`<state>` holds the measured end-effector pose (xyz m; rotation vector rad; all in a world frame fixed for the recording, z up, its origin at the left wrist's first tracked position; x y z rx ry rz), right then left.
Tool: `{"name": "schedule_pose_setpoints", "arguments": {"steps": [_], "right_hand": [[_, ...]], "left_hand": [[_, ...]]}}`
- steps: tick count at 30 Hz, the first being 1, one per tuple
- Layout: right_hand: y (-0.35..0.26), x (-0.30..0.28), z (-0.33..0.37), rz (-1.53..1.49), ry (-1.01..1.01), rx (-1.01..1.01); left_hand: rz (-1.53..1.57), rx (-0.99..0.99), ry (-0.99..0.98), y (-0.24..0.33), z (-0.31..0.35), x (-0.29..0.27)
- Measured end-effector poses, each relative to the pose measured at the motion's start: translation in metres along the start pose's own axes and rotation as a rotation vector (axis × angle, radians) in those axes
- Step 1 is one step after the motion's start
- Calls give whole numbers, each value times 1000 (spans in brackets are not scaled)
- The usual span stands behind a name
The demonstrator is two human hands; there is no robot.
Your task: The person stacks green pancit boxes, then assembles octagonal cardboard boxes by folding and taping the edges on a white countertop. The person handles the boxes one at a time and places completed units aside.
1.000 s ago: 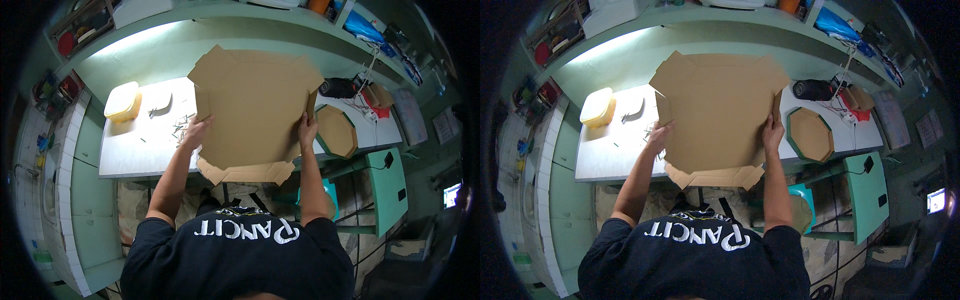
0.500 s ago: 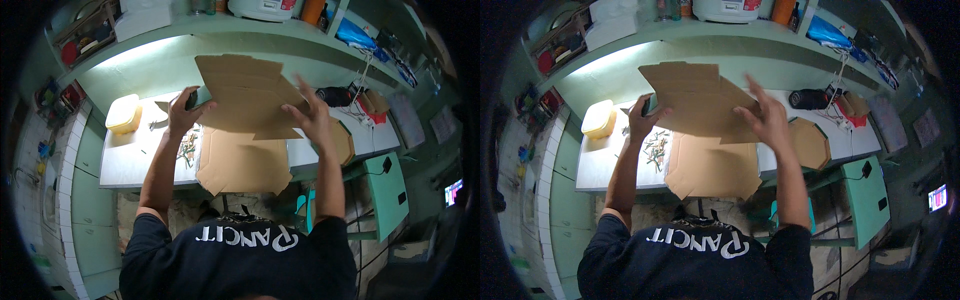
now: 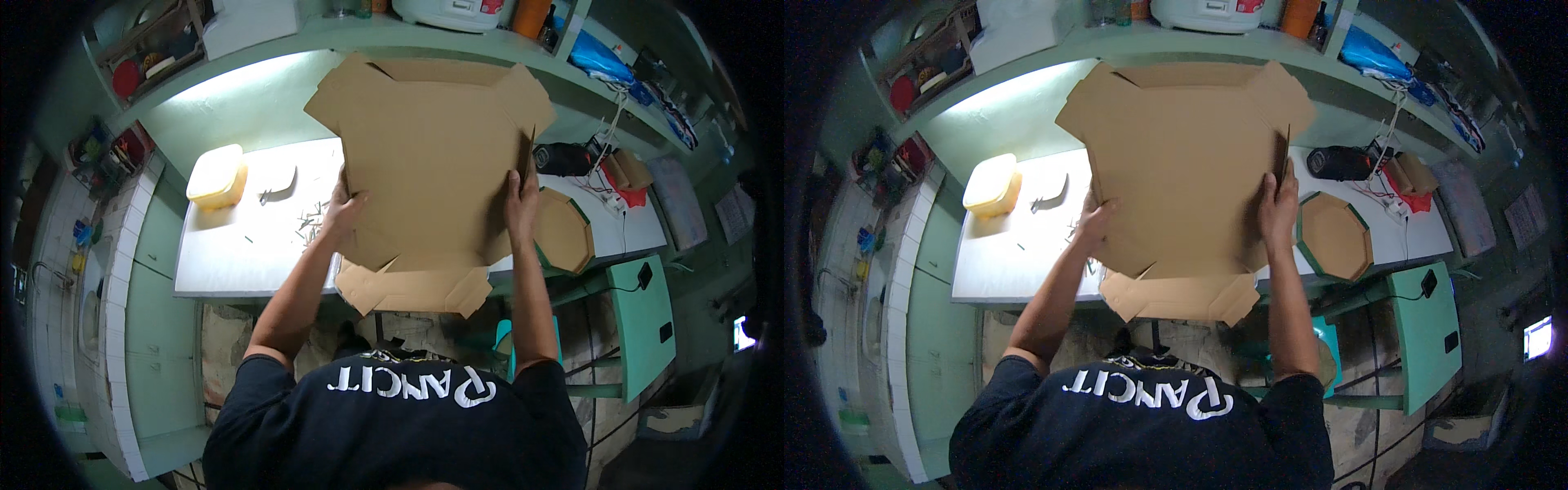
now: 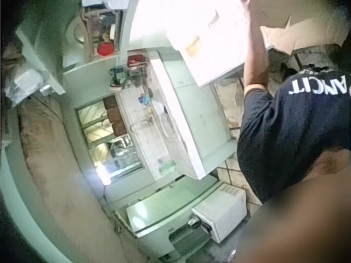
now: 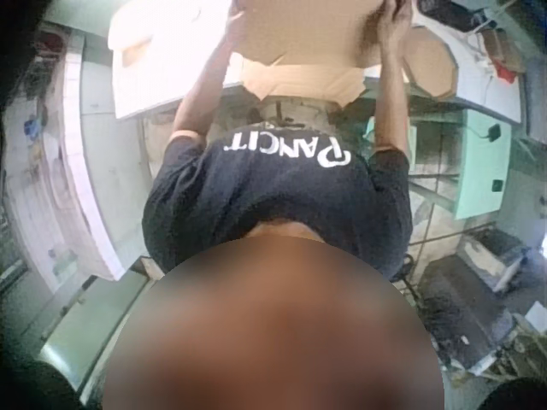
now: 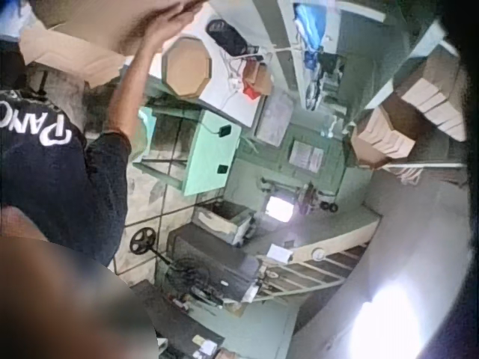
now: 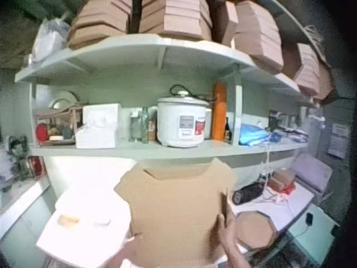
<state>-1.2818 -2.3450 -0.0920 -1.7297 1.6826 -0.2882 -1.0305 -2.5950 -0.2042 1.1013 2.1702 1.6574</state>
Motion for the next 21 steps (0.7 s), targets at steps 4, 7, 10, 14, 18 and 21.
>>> {"name": "schedule_pose_setpoints", "arguments": {"steps": [4, 7, 10, 14, 18, 21], "right_hand": [[-1, 12, 14, 211, -65, -38], [14, 46, 33, 351, -272, -160], [61, 102, 108, 423, -812, -75], [92, 98, 218, 284, -1220, -22], [91, 77, 254, 207, -1164, -148], [90, 77, 250, 100, -1120, -132]], "left_hand": [[-54, -148, 130, -35, 20, 12], [53, -257, 191, -81, 60, 8], [-170, -389, 326, -135, 99, -18], [-498, -448, 283, -150, 122, -64], [-1617, -96, -422, -113, 125, -37], [-1515, 210, -801, -103, 136, 13]]}}
Point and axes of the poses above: each hand's wrist, its own z-axis away from the middle knuckle, its own x-axis out of the palm, y = z × x, the point moved 10 cm from there along -z, towards the middle knuckle, and after that the axes turned 6 degrees about -z, right-handed, at the moved point
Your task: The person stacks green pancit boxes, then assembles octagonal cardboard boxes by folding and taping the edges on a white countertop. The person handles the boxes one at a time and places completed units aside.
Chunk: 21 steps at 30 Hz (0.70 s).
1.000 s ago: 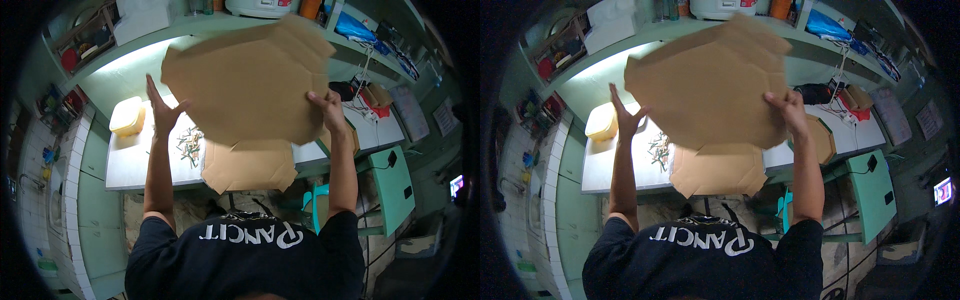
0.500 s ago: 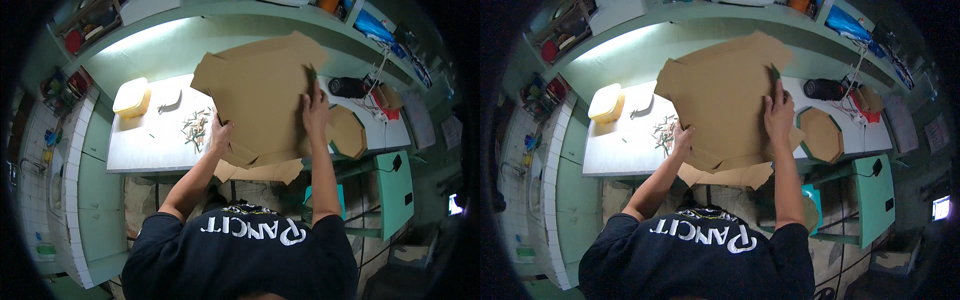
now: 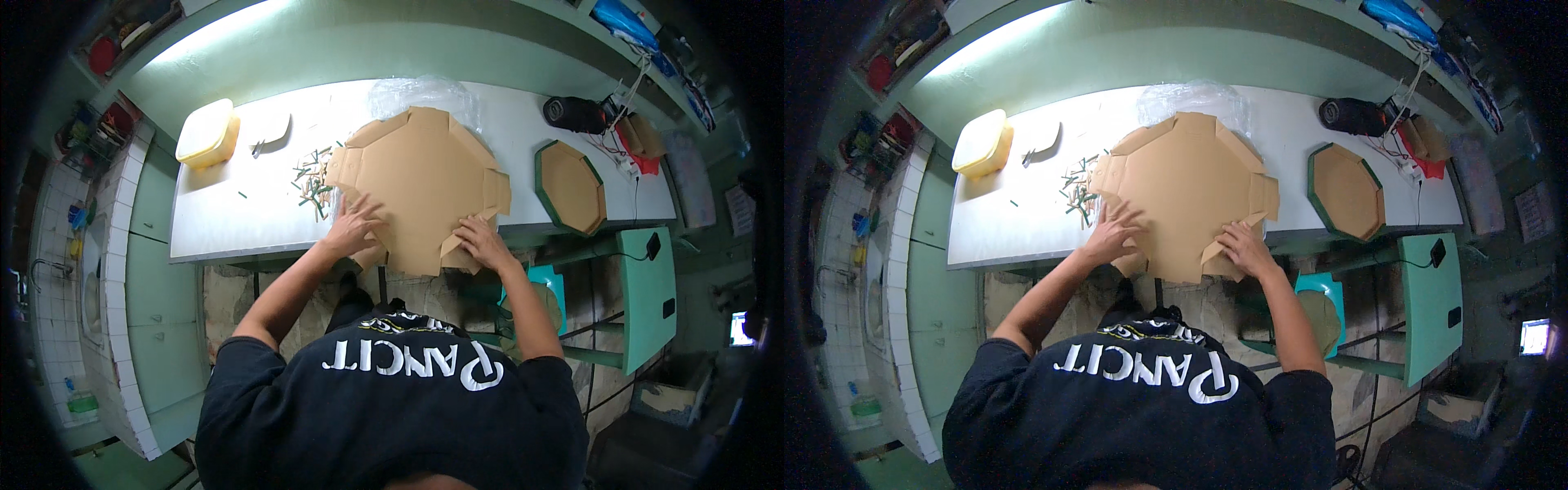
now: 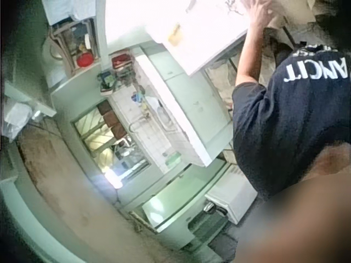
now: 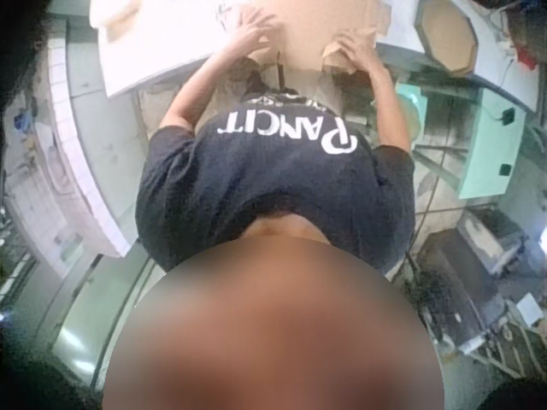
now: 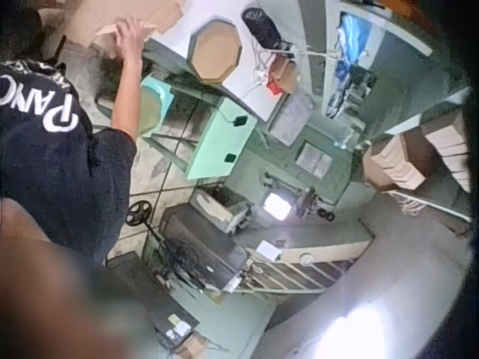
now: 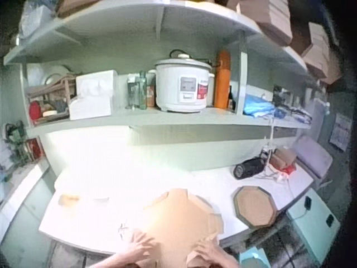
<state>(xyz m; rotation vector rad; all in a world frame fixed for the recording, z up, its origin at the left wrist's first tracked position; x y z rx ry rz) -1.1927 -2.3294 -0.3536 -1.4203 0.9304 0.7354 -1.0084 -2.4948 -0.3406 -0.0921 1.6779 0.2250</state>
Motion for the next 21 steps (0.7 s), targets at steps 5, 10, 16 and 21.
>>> {"name": "schedule_pose_setpoints", "arguments": {"steps": [5, 10, 16, 21], "right_hand": [[4, 2, -35, -62, -23, 61], [5, 8, -48, -123, 20, 68], [-33, 10, -23, 140, 156, -231], [-50, 22, -1, 341, -84, -196]], "left_hand": [[269, 356, 18, 24, -40, 0], [342, 350, -102, 19, -49, 15], [269, 201, -55, 23, -46, 13], [330, 151, 40, 22, -36, 16]]}}
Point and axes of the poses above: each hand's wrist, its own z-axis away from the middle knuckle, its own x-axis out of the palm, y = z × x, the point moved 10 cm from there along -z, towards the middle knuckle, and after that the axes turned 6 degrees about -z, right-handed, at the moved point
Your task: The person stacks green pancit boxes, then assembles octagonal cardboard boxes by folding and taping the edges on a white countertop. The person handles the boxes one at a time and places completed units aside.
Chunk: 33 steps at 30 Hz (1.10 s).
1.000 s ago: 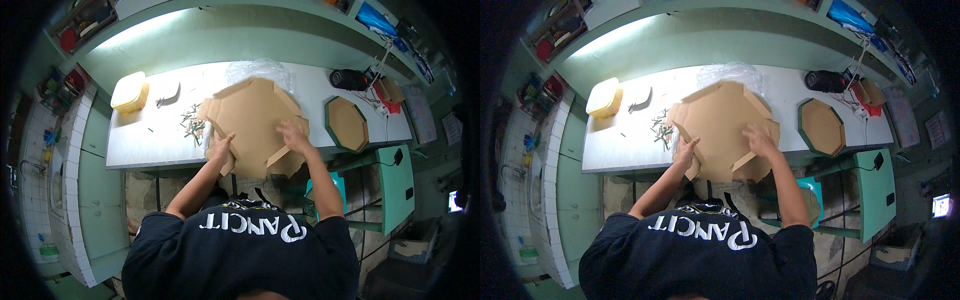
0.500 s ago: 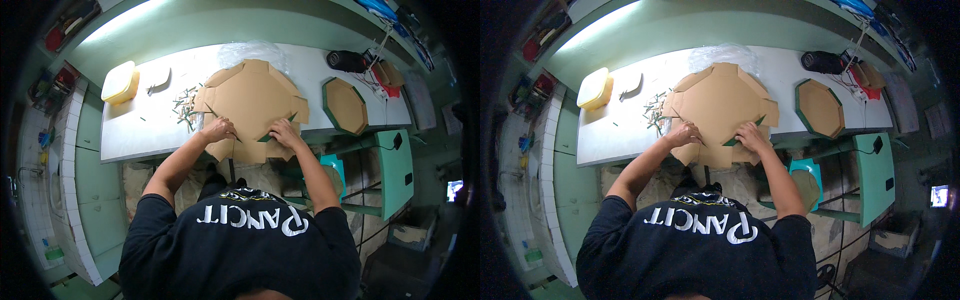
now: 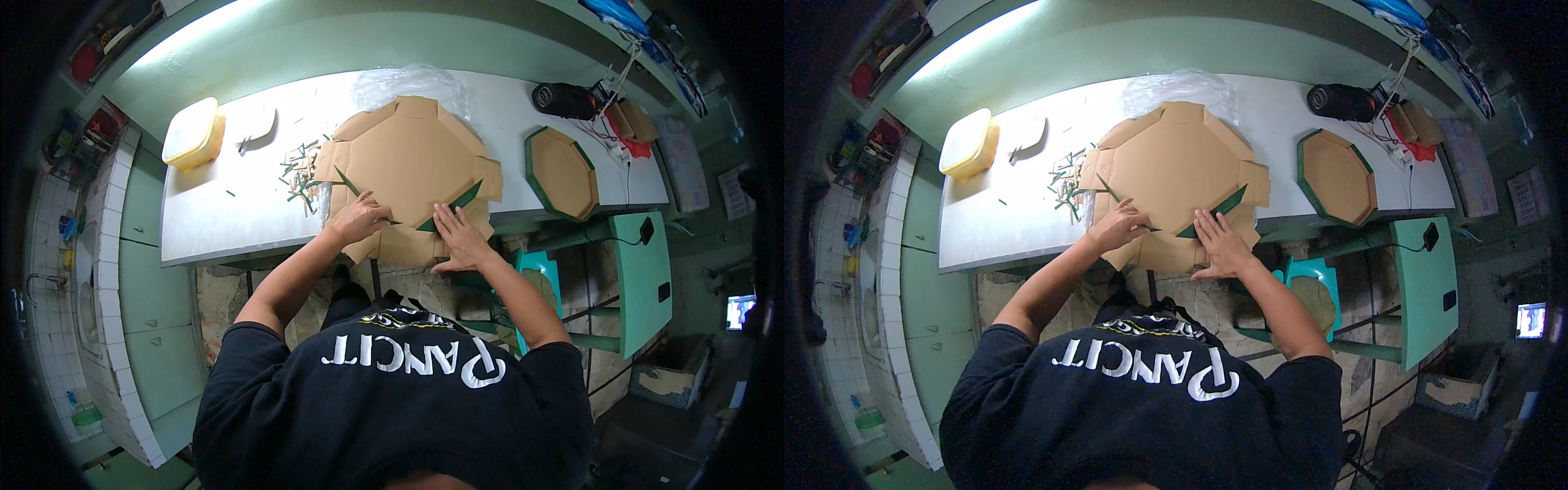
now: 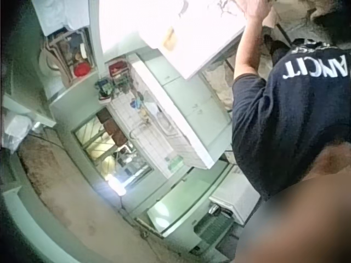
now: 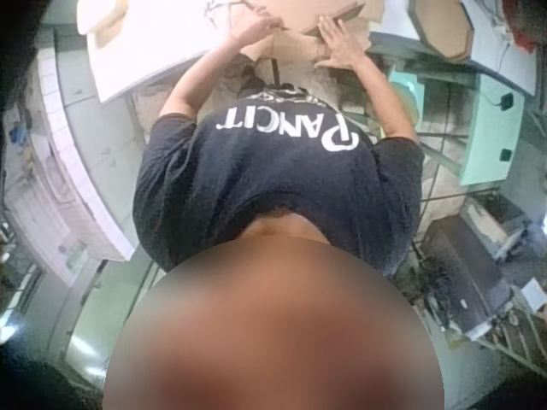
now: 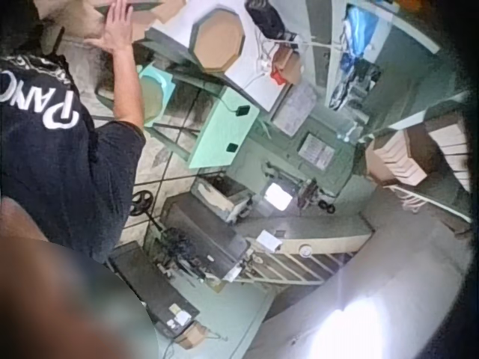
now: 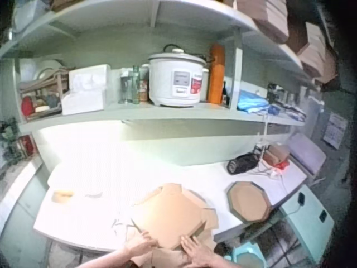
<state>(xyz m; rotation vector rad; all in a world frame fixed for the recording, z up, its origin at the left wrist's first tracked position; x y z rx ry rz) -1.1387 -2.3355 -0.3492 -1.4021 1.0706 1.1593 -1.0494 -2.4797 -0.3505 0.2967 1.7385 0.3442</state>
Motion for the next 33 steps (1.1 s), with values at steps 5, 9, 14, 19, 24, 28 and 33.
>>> {"name": "schedule_pose_setpoints", "arguments": {"steps": [5, 9, 14, 19, 24, 28, 33], "right_hand": [[-4, 2, 2, 35, -16, 26], [2, -7, -1, 52, 136, -6], [33, -13, -18, -183, 208, 205], [47, -18, -30, -491, 340, 351], [23, -21, -28, -262, 336, 164], [7, -16, -28, -121, 363, 36], [1, 0, -37, -178, 277, 36]], "left_hand": [[52, 94, 95, 8, 12, -9], [62, 161, 107, 18, 22, -17], [12, -78, 15, -2, 4, -8], [277, -346, 16, -23, -4, -4], [-19, -124, 117, 10, 0, -21], [-207, -105, 75, 15, 1, -7], [-324, -51, 47, 17, -3, 7]]}}
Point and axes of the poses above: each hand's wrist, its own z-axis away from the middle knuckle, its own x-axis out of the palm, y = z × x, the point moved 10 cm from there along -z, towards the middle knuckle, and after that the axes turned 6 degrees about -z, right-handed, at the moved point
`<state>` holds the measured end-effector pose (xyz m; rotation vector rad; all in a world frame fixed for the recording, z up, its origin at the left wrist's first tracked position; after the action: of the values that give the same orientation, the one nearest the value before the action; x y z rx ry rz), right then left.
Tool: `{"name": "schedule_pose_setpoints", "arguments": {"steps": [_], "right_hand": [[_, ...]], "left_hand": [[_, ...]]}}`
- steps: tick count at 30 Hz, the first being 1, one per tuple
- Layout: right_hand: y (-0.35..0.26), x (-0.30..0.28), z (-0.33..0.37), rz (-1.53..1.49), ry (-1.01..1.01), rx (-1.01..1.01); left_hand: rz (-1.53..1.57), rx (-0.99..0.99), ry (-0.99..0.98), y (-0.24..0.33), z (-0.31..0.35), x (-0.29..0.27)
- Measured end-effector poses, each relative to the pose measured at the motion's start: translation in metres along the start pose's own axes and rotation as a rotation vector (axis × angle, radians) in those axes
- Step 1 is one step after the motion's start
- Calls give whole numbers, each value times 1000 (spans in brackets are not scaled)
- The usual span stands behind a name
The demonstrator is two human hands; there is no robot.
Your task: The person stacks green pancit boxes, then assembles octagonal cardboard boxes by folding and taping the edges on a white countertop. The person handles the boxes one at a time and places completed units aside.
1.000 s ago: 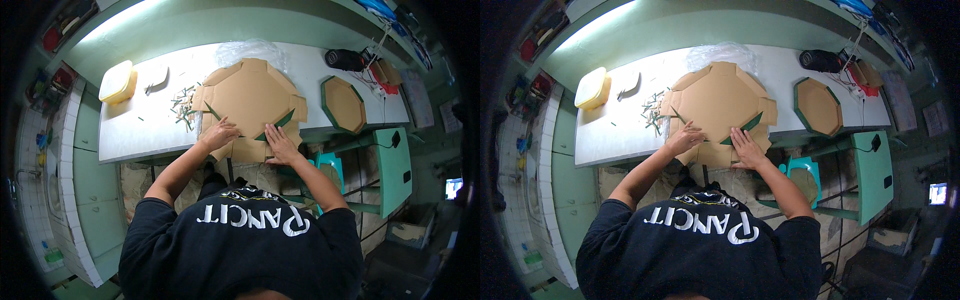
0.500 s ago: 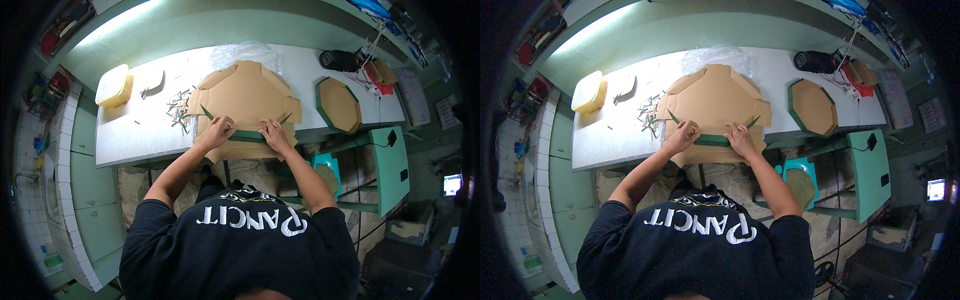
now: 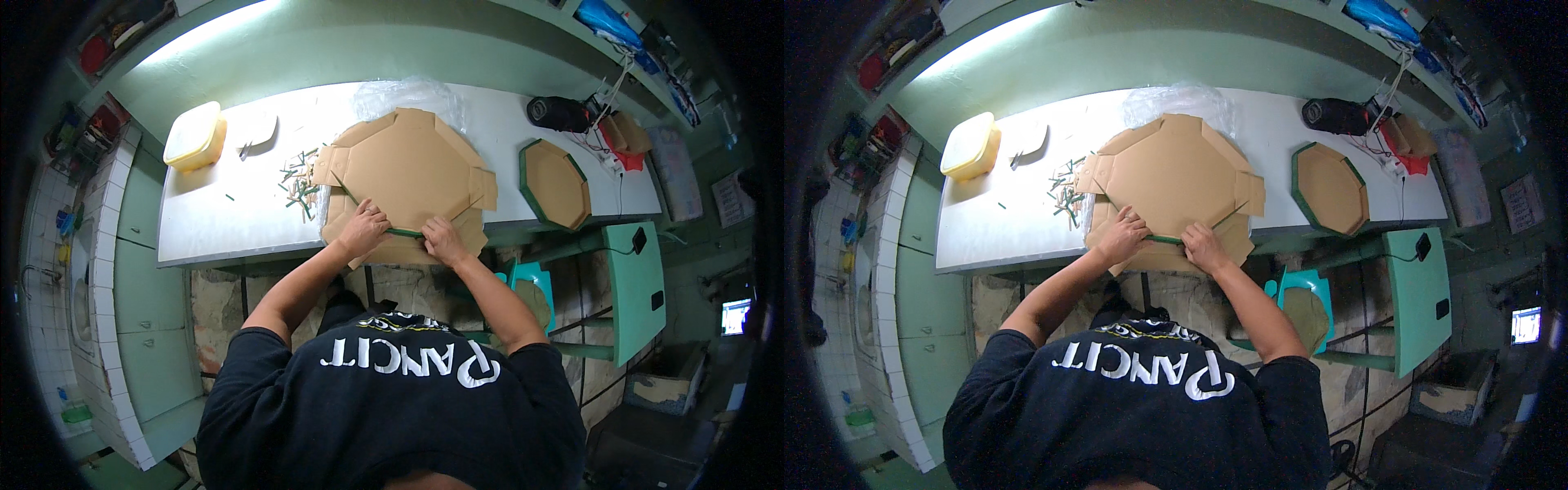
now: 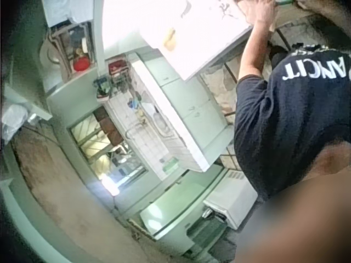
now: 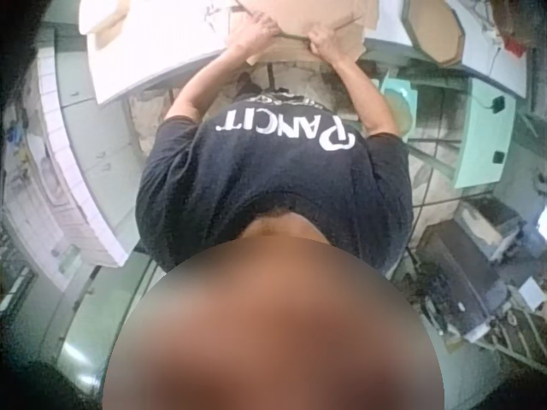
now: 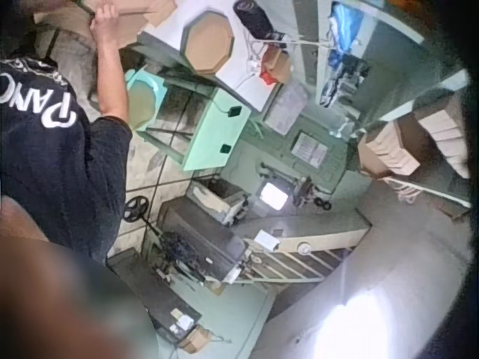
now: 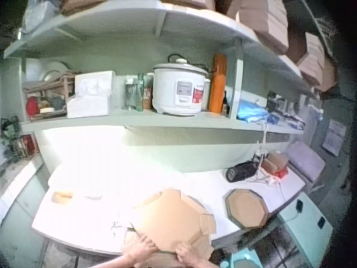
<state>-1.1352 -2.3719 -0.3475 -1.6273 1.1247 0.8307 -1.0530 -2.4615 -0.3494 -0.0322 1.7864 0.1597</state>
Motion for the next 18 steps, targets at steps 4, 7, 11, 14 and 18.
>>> {"name": "schedule_pose_setpoints", "arguments": {"steps": [4, 7, 11, 14, 18], "right_hand": [[-18, -25, -6, 105, 127, -26], [-31, -48, -19, 193, 170, -20], [-69, -63, -37, 285, 214, -85], [-94, -48, -53, 346, 27, 3], [-112, -169, -29, 324, 593, -56]], "left_hand": [[-35, -25, 275, -1, 8, -46], [158, -248, 405, -11, 28, -73], [1664, -964, 112, -13, 56, 27], [1907, -1054, 481, -37, 50, 42], [1688, -1013, 652, -94, 63, 20]]}}
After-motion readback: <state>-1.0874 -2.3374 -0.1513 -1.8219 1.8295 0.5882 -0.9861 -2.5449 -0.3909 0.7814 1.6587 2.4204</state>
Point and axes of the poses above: each hand's wrist, its own z-axis away from the middle knuckle, its own x-axis out of the palm, y = z × x, the point moved 10 cm from there along -z, towards the middle knuckle, and after that the axes turned 6 degrees about -z, right-handed, at the moved point
